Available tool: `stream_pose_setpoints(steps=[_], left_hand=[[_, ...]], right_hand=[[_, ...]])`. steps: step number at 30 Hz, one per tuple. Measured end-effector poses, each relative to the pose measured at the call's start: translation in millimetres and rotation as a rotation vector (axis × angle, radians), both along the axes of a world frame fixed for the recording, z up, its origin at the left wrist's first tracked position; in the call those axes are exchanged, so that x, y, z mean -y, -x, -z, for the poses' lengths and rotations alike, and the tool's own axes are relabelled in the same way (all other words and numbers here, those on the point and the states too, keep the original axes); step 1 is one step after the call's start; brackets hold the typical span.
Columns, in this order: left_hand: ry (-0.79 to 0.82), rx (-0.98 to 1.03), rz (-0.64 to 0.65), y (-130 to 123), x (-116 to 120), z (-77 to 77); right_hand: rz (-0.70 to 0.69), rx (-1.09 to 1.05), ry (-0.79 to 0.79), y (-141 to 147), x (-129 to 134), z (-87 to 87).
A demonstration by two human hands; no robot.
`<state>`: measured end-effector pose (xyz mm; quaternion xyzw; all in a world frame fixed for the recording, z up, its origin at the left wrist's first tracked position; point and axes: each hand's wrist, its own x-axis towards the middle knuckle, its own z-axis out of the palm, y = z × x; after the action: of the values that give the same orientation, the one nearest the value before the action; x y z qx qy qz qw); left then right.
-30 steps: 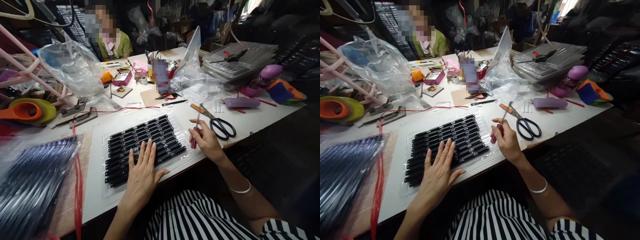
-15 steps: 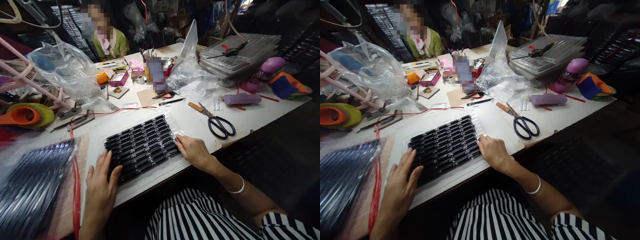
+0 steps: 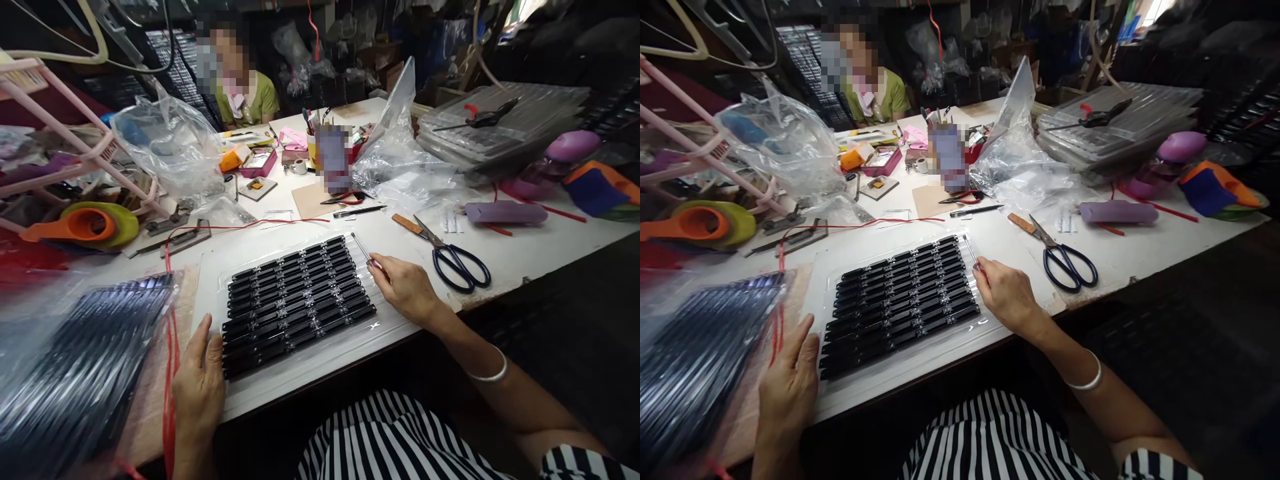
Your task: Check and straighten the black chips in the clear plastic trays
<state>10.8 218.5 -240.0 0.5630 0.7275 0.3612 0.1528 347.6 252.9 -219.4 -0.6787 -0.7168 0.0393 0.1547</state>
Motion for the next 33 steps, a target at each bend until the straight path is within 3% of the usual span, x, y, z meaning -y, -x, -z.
stream_pose_setpoints(steps=[3, 7, 14, 25, 33], left_hand=[[-0.015, 0.208, -0.021, 3, 0, 10.7], [-0.039, 0.367, -0.065, -3, 2, 7.5], [-0.040, 0.482, -0.039, -14, 6, 2.9], [-0.105, 0.665, 0.004, -14, 7, 7.3], [-0.080, 0.804, 0.042, -6, 37, 14.4]], right_hand=[[0.007, 0.112, 0.093, 2, -23, -2.8], [-0.030, 0.149, 0.144, 15, -38, -10.2], [-0.079, 0.155, 0.179, 24, -33, -14.0], [-0.074, 0.139, 0.012, 2, -33, 7.9], [-0.031, 0.175, -0.009, -12, -11, 20.6]])
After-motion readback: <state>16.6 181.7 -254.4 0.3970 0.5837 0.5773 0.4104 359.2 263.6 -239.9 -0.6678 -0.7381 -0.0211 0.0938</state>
